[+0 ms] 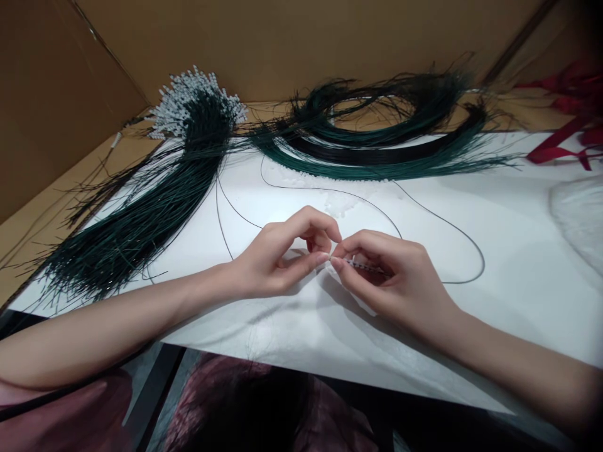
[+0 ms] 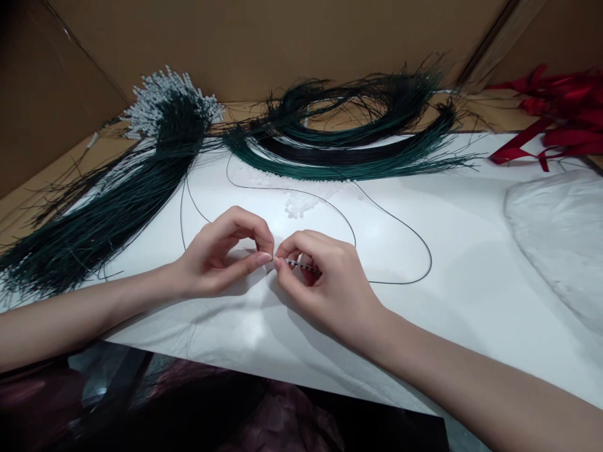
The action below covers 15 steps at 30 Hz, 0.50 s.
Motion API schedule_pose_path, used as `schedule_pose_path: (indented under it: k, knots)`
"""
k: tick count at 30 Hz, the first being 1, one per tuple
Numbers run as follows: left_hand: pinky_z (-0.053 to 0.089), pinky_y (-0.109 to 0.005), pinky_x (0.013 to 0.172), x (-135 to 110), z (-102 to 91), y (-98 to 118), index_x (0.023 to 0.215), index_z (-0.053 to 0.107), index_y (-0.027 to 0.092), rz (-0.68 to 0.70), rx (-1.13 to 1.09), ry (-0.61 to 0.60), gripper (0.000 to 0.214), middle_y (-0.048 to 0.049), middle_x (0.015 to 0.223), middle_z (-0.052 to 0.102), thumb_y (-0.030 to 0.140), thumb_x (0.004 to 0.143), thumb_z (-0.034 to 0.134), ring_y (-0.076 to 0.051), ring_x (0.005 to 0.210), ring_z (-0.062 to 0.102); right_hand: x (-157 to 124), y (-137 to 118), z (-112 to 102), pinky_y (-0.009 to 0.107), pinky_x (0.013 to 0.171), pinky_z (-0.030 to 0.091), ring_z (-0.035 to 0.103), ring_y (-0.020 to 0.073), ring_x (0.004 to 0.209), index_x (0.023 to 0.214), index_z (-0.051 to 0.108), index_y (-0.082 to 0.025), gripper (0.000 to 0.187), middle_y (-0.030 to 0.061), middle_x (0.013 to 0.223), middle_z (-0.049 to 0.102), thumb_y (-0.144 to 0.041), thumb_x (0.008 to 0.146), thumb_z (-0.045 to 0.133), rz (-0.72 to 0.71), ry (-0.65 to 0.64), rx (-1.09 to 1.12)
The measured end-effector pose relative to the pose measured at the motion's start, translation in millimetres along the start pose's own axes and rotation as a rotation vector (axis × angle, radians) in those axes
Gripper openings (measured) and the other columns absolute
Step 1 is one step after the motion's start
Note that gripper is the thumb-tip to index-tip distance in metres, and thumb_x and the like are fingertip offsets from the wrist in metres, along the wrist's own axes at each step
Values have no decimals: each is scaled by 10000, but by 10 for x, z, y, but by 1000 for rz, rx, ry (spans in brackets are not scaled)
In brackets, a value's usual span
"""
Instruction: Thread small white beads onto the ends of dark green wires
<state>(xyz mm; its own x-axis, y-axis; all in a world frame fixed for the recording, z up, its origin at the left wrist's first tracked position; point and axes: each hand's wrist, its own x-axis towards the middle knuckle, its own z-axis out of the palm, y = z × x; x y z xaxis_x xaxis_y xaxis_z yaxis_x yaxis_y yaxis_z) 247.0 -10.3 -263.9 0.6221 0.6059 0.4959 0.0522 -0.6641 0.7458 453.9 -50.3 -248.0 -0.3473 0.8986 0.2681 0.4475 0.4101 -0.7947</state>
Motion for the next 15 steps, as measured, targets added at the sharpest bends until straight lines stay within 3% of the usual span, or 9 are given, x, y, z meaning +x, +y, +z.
schedule_pose_path:
  k: [15]
  knots:
    - [515,-243,718,-3,-26,-8,1128,544,196,20,-5,28,237,-23,887,589,162,916,645,-118,784,596,13,3,-9,246,455,311,395,93,492,793,614,-200,94,-30,594,506,-172,883,615,11,-28,-17]
